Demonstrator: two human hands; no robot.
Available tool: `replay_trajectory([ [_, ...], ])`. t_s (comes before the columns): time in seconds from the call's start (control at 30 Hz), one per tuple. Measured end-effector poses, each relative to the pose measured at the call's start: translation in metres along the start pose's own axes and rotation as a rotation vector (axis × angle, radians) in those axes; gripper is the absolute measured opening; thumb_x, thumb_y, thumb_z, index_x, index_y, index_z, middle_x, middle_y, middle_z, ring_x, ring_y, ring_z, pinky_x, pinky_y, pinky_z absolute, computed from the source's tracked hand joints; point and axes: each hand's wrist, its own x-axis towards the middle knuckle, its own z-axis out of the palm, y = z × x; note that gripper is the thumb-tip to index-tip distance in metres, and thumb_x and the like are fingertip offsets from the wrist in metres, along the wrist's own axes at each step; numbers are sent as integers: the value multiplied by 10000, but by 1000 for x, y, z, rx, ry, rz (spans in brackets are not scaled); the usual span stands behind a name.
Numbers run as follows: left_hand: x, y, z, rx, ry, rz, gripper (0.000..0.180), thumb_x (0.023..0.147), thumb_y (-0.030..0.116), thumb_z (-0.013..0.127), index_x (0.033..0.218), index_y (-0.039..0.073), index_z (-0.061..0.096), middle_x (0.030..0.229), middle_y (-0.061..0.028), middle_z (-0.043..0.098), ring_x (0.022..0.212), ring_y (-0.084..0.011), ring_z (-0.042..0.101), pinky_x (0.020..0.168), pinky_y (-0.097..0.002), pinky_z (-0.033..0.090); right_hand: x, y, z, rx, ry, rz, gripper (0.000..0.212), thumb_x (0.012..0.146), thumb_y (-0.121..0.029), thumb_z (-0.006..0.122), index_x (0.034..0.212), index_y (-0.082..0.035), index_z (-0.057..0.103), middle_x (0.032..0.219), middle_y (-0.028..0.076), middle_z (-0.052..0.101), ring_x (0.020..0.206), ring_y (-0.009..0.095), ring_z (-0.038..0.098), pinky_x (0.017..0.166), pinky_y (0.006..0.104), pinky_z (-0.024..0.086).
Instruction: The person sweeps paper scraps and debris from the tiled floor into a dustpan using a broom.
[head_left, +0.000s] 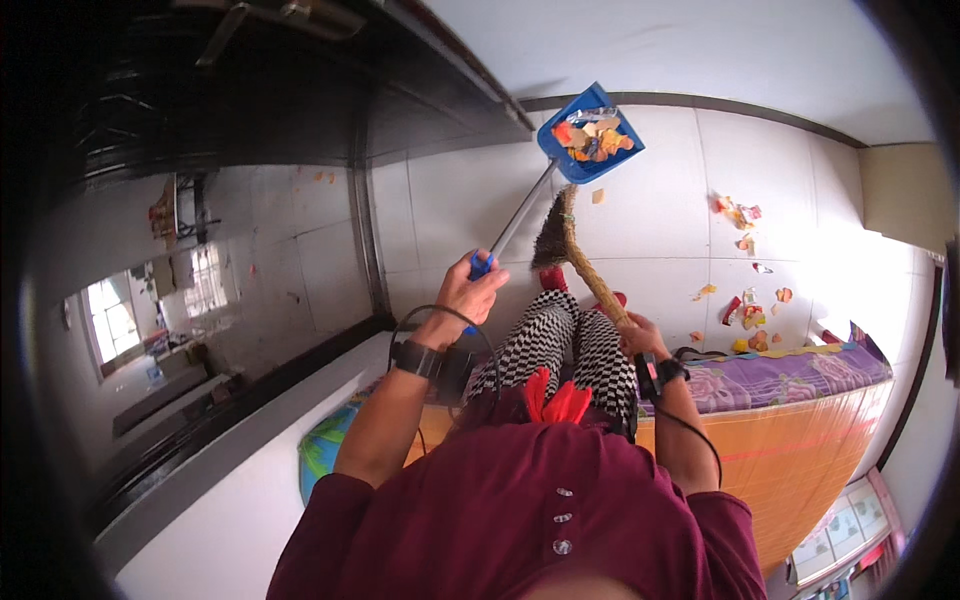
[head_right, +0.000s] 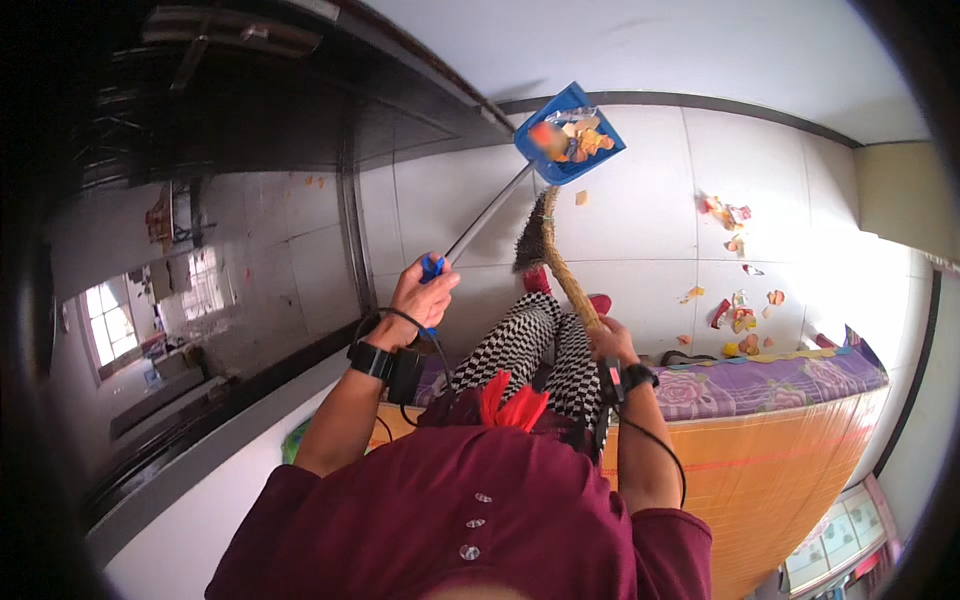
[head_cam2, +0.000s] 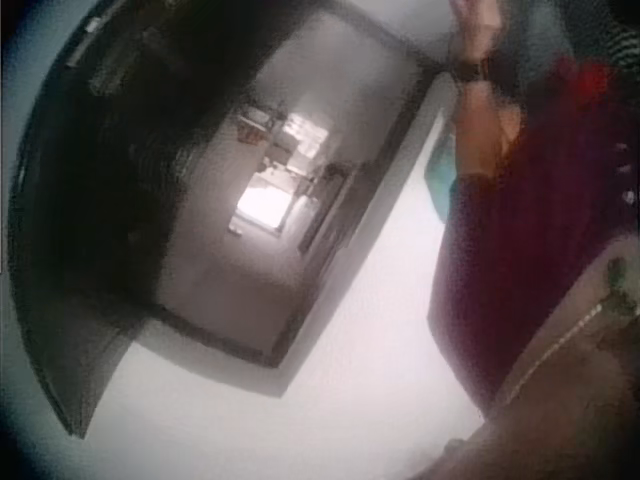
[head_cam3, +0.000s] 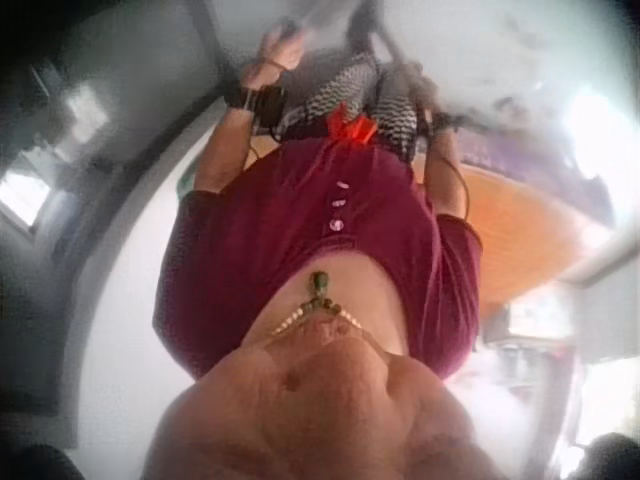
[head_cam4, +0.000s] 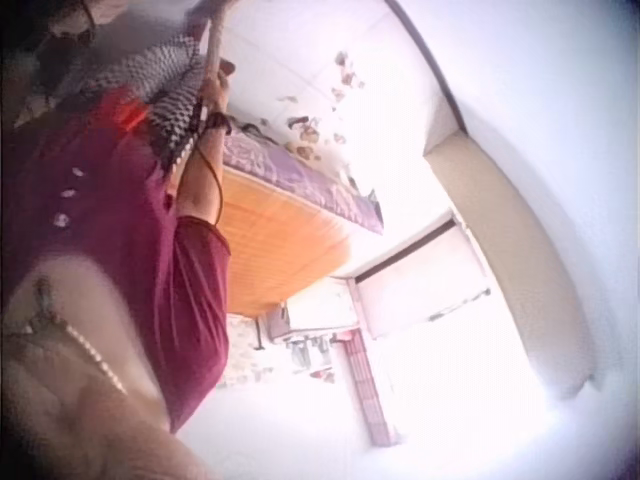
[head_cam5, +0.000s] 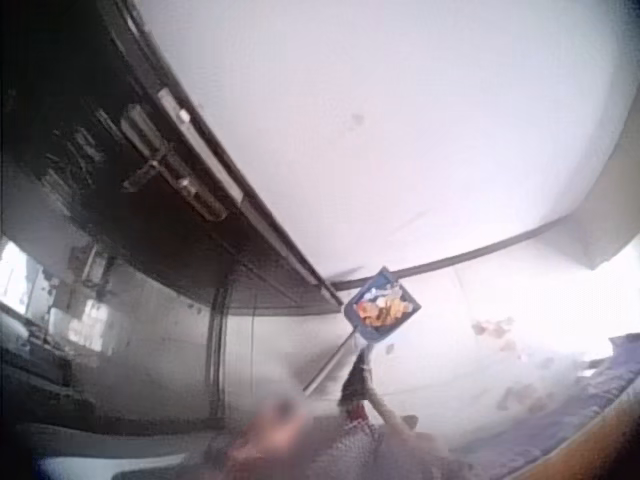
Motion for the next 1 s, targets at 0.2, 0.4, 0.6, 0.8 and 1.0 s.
replay_trajectory([
  [0.2,-7,-3,-53,-16,-19,-28,164,789,118,582,812,161,426,551,87,341,380,-8,290,308,-170,191,25,-18,-52,-344,142,-67,470,709,-170,639,1135,-26,498,661,49,571,501,118,557,422,251,452],
  [0.4,-4,-15,-121,17,42,-22,167,760,94,614,787,128,453,592,76,399,430,-11,351,367,-178,261,-17,-79,-39,-322,482,-84,515,739,-108,582,1215,-37,400,568,44,491,412,122,467,334,253,383],
  [0.6,-47,-53,-191,9,61,-55,152,760,93,600,770,112,449,616,55,418,462,-36,385,404,-190,303,-35,-140,0,-388,367,-77,502,771,-124,559,1239,-72,386,549,33,471,404,97,447,336,237,367],
  [0.8,-82,-67,-216,417,250,37,175,718,2,582,716,95,433,634,38,410,613,-43,421,558,-196,352,57,-195,28,-510,99,-173,495,743,-137,594,1206,-59,434,642,52,531,509,111,496,422,238,408],
  [1.0,-59,-43,-183,191,233,-113,185,726,22,600,711,80,425,652,37,422,603,-43,427,567,-216,404,129,-240,19,-377,144,-221,377,739,-165,575,1090,-40,519,610,31,520,495,102,504,398,226,408],
])
